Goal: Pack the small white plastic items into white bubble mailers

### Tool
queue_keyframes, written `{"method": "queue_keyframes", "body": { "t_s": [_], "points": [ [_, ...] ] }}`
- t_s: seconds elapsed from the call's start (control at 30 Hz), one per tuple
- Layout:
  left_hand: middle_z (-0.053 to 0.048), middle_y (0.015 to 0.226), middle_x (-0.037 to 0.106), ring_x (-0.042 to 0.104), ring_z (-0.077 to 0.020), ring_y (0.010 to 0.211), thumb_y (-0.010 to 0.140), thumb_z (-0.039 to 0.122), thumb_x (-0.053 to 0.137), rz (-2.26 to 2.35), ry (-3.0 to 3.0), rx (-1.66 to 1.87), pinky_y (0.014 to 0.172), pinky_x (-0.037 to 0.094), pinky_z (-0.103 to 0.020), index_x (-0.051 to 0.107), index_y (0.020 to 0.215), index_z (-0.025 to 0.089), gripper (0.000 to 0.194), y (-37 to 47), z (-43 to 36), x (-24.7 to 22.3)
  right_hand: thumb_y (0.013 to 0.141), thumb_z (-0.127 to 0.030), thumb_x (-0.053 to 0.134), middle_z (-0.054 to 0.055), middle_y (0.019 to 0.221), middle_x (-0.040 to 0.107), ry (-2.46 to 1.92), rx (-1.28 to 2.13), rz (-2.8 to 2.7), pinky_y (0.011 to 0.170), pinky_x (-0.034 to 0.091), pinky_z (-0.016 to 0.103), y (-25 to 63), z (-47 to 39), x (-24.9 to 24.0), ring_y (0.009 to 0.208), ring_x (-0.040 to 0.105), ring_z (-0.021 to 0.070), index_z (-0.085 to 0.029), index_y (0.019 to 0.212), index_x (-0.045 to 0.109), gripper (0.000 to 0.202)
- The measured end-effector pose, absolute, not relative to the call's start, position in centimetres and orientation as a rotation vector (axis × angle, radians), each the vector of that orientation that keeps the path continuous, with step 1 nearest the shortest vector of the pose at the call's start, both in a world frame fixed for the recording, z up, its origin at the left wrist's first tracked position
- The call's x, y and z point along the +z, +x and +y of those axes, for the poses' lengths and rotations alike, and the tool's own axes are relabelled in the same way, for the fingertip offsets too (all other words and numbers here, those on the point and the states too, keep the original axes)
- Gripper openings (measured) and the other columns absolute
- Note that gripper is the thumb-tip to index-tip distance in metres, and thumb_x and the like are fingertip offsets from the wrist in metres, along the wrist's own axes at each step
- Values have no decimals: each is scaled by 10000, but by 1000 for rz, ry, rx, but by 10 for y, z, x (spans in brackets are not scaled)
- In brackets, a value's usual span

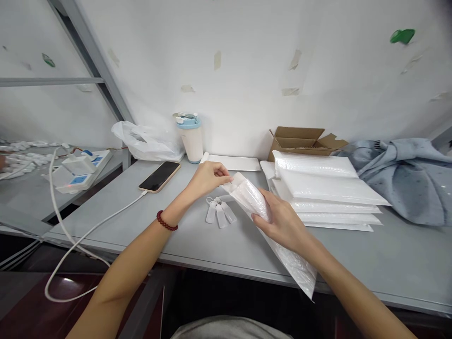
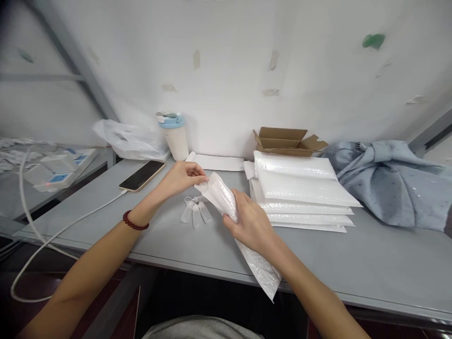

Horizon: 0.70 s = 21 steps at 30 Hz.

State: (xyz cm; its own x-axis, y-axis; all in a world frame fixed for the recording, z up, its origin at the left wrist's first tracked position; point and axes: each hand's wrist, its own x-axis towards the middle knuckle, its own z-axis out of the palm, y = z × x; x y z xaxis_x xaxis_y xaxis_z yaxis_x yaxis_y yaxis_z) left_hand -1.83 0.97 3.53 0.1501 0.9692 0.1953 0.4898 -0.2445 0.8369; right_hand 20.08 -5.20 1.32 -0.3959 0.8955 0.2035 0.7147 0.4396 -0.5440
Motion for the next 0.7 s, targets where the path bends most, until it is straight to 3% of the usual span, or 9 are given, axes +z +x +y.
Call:
{"method": "queue_keyframes", "body": {
  "t_s": [0.23, 0.33, 0.57, 0.7],
  "points": [
    [-60, 848, 737, 620, -154, 806, 859, 387, 518, 1213, 1881, 864, 683, 441, -255, 685, 833, 166, 278, -26, 3, 48, 796, -270, 519, 79, 1035, 636, -1372, 503, -2224, 765, 466, 375, 201, -51, 13, 878, 613, 252, -179, 1236, 490, 450],
    [-42, 753, 694, 582, -145, 708, 789, 347, 586, 1410, 1932, 859, 622, 409, -245, 667, 770, 159, 206, -39, 6, 51, 801, -275, 515, 87, 1045, 636, -1403, 461, -2227, 761, 463, 374, 201, -50, 10, 897, 613, 259, -173, 1231, 484, 443],
    [-13, 598, 596, 477, -136, 540, 658, 347, 650, 1492, 2010, 240, 489, 290, -247, 624, 586, 180, 183, -46, 12, 43, 807, -279, 513, 92, 1068, 629, -1446, 435, -2245, 766, 461, 379, 201, -50, 9, 918, 607, 265, -167, 1240, 472, 449],
    [11, 484, 509, 388, -111, 461, 605, 304, 666, 1423, 1999, 113, 463, 230, -254, 603, 501, 181, 173, -38, 13, 37, 810, -278, 509, 84, 1066, 625, -1433, 444, -2249, 760, 460, 369, 201, -50, 10, 906, 606, 255, -175, 1235, 471, 439]
  ]
}}
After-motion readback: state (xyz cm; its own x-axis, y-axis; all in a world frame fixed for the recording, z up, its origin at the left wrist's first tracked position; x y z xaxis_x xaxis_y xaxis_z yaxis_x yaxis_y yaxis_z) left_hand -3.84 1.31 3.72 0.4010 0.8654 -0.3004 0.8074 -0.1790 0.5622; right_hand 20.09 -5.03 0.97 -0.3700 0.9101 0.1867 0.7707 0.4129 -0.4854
